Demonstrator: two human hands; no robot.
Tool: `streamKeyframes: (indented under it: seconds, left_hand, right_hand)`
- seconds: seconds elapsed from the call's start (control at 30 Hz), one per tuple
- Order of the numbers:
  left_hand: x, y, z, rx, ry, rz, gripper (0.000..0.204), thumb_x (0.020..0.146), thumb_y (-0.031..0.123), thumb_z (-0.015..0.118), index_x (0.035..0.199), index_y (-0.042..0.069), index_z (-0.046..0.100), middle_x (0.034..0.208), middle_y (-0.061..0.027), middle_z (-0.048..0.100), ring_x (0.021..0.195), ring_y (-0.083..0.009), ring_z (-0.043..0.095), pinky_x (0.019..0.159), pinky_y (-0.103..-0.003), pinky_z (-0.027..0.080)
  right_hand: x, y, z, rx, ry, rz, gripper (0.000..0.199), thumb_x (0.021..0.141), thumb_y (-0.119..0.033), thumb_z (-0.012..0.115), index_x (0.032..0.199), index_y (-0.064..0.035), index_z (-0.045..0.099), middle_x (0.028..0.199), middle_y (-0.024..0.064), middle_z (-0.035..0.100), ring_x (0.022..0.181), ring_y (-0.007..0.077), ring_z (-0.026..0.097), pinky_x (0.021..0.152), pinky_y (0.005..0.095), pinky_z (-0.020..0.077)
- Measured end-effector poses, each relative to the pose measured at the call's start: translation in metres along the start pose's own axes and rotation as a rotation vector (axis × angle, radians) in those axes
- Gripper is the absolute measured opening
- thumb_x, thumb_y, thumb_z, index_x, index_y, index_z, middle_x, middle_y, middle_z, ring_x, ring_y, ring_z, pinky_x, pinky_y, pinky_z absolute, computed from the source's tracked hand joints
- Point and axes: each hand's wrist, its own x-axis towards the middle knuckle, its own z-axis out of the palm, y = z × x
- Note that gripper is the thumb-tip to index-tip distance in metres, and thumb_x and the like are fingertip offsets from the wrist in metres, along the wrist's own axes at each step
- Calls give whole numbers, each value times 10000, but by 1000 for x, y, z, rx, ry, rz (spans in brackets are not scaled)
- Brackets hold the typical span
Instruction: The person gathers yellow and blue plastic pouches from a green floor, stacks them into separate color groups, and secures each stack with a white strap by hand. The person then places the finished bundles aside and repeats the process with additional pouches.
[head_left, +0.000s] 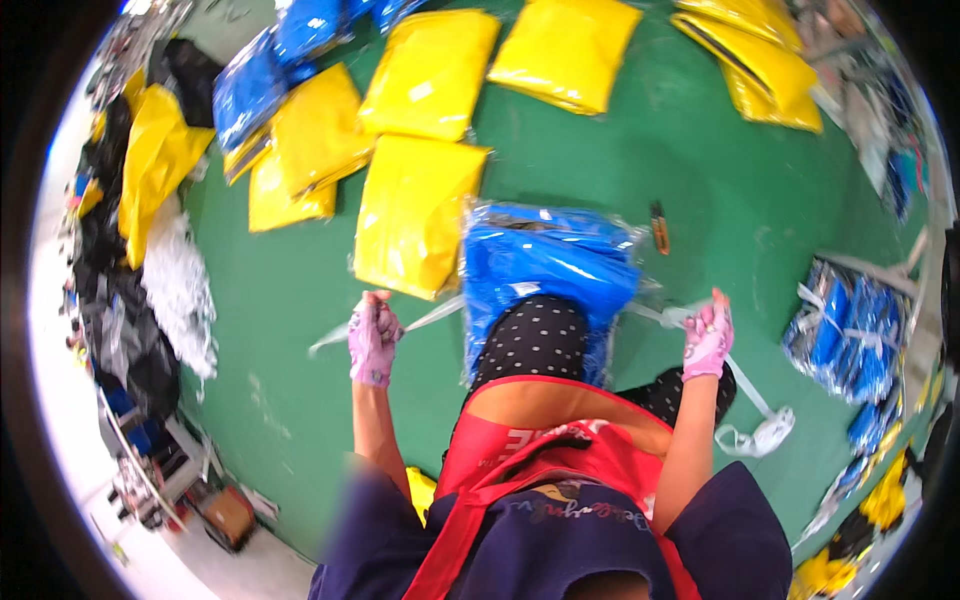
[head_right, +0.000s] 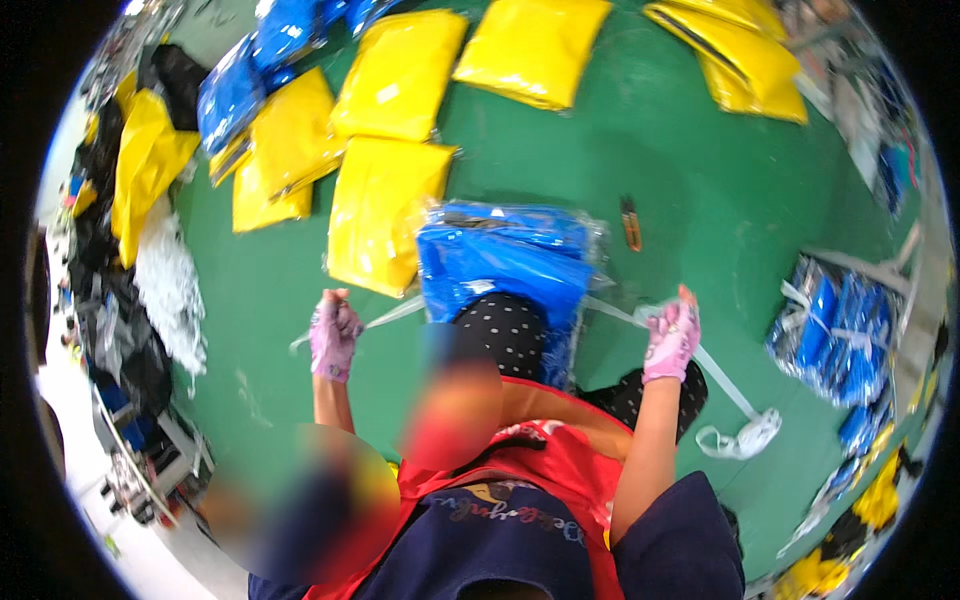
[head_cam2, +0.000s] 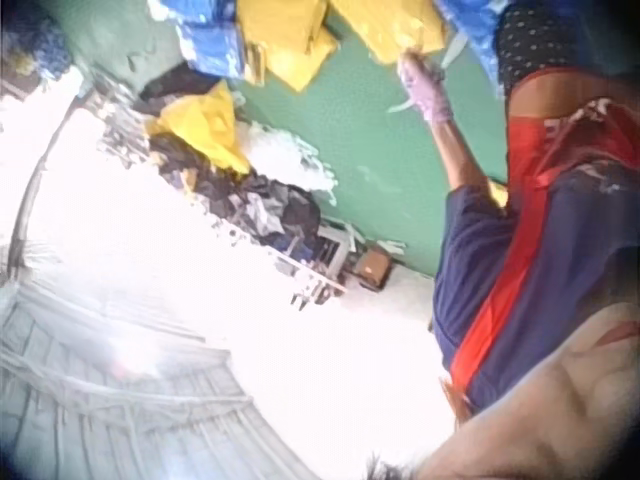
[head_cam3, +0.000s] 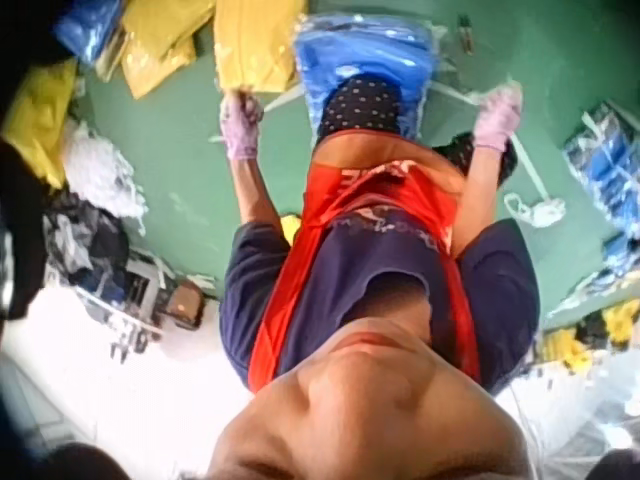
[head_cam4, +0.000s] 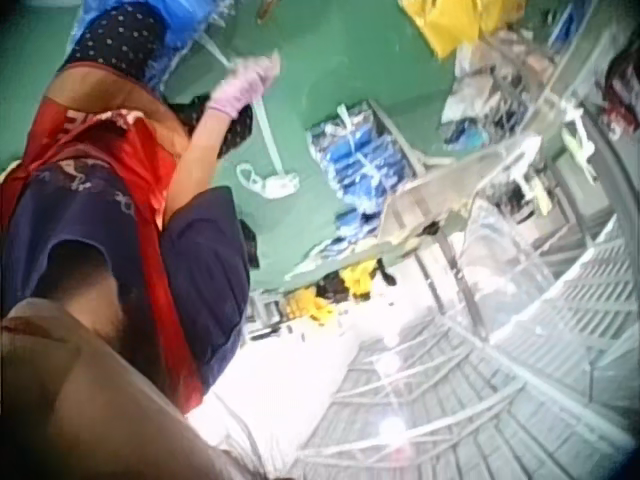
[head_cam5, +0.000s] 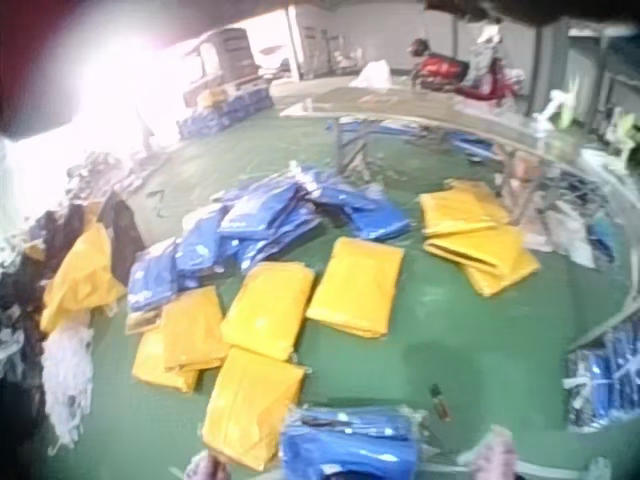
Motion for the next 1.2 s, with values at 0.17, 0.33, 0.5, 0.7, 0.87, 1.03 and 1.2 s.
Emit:
streamKeyframes:
  seconds: [0.17,0.33,0.5,0.7,0.87,1.03,1.2]
  left_hand:
    - [-125,19,209,1044,-802,543,120,883,149,477,893,67,564,698,-23,433,607,-141,399,553,-269,342]
    - [-156,-26,235,1012,-1103,538,258,830,157,559,1054,33,522,938,-107,491,861,-222,463,737,-328,390]
    - [-111,-44,208,684,-970,90,436,822,162,595,1211,11,466,1145,-156,528,1079,-260,504,917,-361,412]
    - [-104,-68,222,793,-1324,-299,309,897,197,567,1173,59,540,890,-43,602,814,-116,556,731,-272,458]
    - [-118,-61,242,762,-1437,30,372,862,100,576,1228,65,519,1066,-58,580,943,-132,550,831,-279,457]
    - [-132,-91,256,452,-1440,-330,594,833,56,594,1358,62,315,1268,-61,465,1152,-180,459,1019,-307,346]
    - [-131,-115,268,771,-1553,-75,275,771,107,687,1015,31,585,1032,-58,607,935,-113,555,801,-295,471]
  right_hand:
    - [-90,8,53,373,-626,255,467,871,-214,580,1288,-99,404,891,19,482,713,82,507,549,251,466]
    - [-97,70,29,-141,-806,-465,440,869,-133,588,1262,3,442,1118,83,527,964,134,547,764,263,484]
    - [-108,58,19,-567,-973,-434,403,914,-279,466,1255,-73,403,1154,86,494,984,235,575,805,310,478]
    - [-125,2,-7,-631,-711,-486,313,845,-104,530,1149,-27,513,1009,126,584,916,284,599,787,342,474]
    - [-141,-56,-22,-881,-486,-915,368,774,-208,641,1106,-70,564,1039,110,562,937,312,559,767,399,460]
    - [-123,-15,-49,-802,-498,-887,377,787,-108,593,1160,-74,556,1219,141,476,1072,319,485,915,396,392]
    - [-142,-28,-53,-939,-338,-983,304,831,-148,555,1121,-62,579,1186,149,492,1014,288,509,855,382,423]
